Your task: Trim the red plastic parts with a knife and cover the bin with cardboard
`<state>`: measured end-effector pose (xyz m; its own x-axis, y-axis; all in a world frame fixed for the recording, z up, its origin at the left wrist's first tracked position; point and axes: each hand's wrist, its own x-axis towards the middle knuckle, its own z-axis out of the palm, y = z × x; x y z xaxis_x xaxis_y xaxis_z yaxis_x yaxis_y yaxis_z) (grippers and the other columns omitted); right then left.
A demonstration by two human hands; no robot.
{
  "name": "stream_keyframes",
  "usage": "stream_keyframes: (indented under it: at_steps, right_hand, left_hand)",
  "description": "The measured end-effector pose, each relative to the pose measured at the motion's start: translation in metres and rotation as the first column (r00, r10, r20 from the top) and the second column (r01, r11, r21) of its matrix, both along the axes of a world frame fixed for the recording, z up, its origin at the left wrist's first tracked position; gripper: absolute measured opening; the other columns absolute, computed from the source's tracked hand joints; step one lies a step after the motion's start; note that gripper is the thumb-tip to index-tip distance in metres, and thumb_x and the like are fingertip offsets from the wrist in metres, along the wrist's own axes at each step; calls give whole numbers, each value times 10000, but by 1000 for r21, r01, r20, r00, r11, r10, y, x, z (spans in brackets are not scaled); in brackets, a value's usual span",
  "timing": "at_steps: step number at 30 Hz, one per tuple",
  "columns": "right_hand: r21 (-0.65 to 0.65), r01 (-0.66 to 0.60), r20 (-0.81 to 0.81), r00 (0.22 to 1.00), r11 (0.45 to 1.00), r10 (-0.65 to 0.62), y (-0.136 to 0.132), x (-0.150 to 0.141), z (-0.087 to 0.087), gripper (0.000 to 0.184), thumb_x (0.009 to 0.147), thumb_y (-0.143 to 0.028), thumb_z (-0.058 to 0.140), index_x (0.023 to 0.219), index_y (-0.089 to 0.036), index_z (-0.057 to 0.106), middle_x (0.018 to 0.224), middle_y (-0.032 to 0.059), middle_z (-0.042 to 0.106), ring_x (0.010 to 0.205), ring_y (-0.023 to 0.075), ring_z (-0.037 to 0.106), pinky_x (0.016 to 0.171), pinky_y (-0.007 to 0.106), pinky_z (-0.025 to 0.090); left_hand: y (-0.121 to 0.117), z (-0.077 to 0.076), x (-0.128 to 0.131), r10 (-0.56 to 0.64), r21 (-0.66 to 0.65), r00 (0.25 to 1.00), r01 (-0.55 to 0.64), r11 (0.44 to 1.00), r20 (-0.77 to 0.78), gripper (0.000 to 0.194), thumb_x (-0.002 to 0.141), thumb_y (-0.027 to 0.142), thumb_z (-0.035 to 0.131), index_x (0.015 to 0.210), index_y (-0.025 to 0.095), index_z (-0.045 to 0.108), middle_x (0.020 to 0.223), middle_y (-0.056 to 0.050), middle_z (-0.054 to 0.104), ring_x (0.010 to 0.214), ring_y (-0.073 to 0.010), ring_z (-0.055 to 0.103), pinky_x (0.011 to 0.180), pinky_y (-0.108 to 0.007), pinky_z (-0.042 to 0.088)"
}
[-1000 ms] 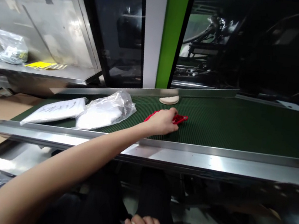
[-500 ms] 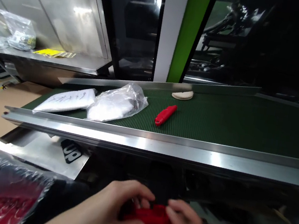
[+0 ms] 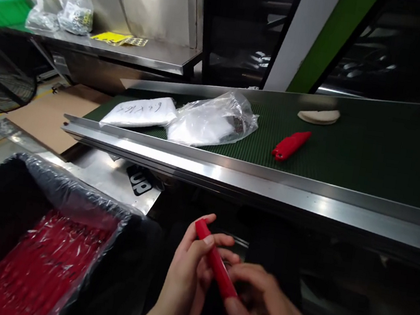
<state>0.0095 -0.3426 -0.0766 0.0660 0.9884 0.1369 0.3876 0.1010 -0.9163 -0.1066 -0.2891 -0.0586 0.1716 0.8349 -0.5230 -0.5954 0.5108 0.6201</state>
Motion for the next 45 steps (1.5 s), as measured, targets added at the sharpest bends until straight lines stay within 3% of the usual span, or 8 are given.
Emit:
stream_keyframes:
  at_steps: [3, 7, 11, 13, 17, 26, 45]
  right_hand:
    - [-35, -101, 130, 986, 994, 105, 17, 25, 11, 401, 897, -355, 586, 1267, -287, 446, 1057, 20, 640, 757, 86, 664, 607, 119, 552]
    - [92, -221, 288, 939, 971, 187, 42, 39, 26, 283, 934, -207, 507, 1204, -290, 523, 1108, 3, 631, 954, 82, 644, 764, 120, 546]
    - [246, -330, 419, 884, 911, 207, 54, 37, 32, 381, 905, -62, 481, 1250, -212, 541, 1143, 31, 616, 1053, 108, 587, 897, 208, 509]
    - [252, -377, 472, 852, 891, 227, 54, 36, 32, 425, 887, -20, 475, 1276, -181, 530, 1163, 51, 602, 1064, 129, 567, 906, 262, 497]
    - [272, -389, 545, 816, 880, 192, 50, 35, 32, 429, 869, 2, 496, 1266, -154, 542, 1171, 68, 582, 1055, 149, 542, 908, 319, 464]
    - [358, -372, 598, 796, 856, 96, 45, 33, 36, 400, 844, 9, 520, 1224, -102, 574, 1145, 99, 608, 1048, 187, 557, 889, 363, 463]
    - [375, -390, 635, 769, 841, 73, 38, 40, 35, 400, 838, 3, 526, 1216, -112, 589, 1115, 116, 627, 986, 209, 572, 807, 380, 474]
  left_hand:
    - [5, -1, -11, -63, -1, 998, 63, 998, -7, 264, 900, 343, 537, 1104, 195, 459, 990, -85, 640, 703, -135, 592, 535, -189, 454]
    - [9, 2, -22, -164, 50, 982, 169, 984, -97, 213, 912, 373, 505, 988, 185, 442, 968, -73, 644, 524, -75, 468, 398, -143, 280]
    - [2, 7, -23, -189, 70, 975, 198, 978, -117, 203, 884, 339, 522, 981, 162, 505, 995, -81, 631, 555, -78, 453, 425, -156, 303]
    - [-2, 8, -23, -202, 57, 973, 209, 976, -114, 236, 871, 346, 509, 982, 143, 555, 876, -67, 615, 568, -88, 437, 446, -165, 324]
    - [-7, 6, -23, -239, 38, 967, 243, 969, -89, 318, 855, 371, 453, 999, 129, 600, 629, -28, 515, 550, -119, 431, 471, -191, 340]
    - [-10, 7, -20, -254, 50, 967, 255, 966, -36, 330, 854, 371, 409, 976, 127, 595, 606, -39, 520, 489, -115, 411, 453, -203, 324]
    - [-16, 4, -15, -242, 32, 970, 242, 970, -30, 256, 880, 373, 417, 949, 161, 543, 577, -22, 531, 461, -107, 413, 426, -191, 301]
